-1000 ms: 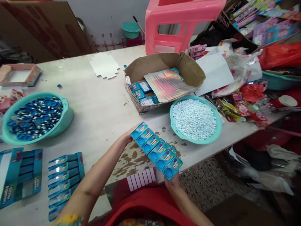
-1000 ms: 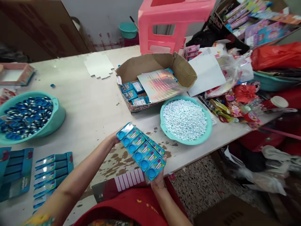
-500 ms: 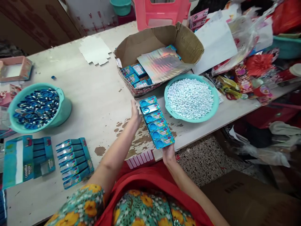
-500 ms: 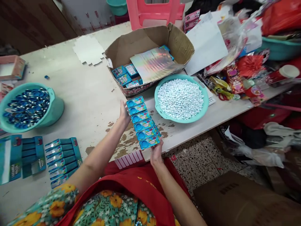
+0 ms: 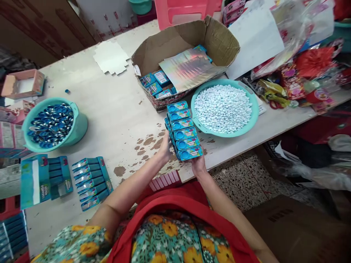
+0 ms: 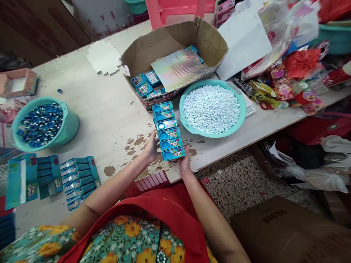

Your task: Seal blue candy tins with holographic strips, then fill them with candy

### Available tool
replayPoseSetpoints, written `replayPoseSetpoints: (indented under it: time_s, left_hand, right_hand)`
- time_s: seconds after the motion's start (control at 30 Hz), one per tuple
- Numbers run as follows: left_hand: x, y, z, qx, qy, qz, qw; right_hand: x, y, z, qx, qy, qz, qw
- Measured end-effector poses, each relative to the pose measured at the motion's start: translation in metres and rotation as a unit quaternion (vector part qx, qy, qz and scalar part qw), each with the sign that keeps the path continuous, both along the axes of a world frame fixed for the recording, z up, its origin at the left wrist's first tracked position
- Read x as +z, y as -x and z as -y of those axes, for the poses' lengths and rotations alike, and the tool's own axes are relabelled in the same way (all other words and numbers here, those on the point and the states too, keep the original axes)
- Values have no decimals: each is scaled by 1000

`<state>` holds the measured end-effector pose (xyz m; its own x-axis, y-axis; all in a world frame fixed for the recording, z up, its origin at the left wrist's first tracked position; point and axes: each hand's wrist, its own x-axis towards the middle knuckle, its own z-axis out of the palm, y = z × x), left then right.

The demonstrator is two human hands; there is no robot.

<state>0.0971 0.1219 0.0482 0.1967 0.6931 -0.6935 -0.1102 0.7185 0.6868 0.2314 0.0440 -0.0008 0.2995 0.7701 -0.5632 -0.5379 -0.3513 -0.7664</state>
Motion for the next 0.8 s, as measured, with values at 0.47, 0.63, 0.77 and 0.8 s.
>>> replayPoseSetpoints:
  time_s: [0.47,0.63,0.77,0.8]
  left_hand:
    - [-9,163,143,-461,-76,-437,769]
    - [-26,153,135,-421,-115,-380,816]
    - [-36,150,131,-392,-136,-338,845]
    - [-36,151,131,-382,-145,-332,850]
  right_hand:
    - [-7,32,66,417,-69,283,861]
    - [-38,14,62,388,-26,263,883]
    - [-47,-14,62,370,5,305,878]
    - [-45,-16,62,372,5,324,870]
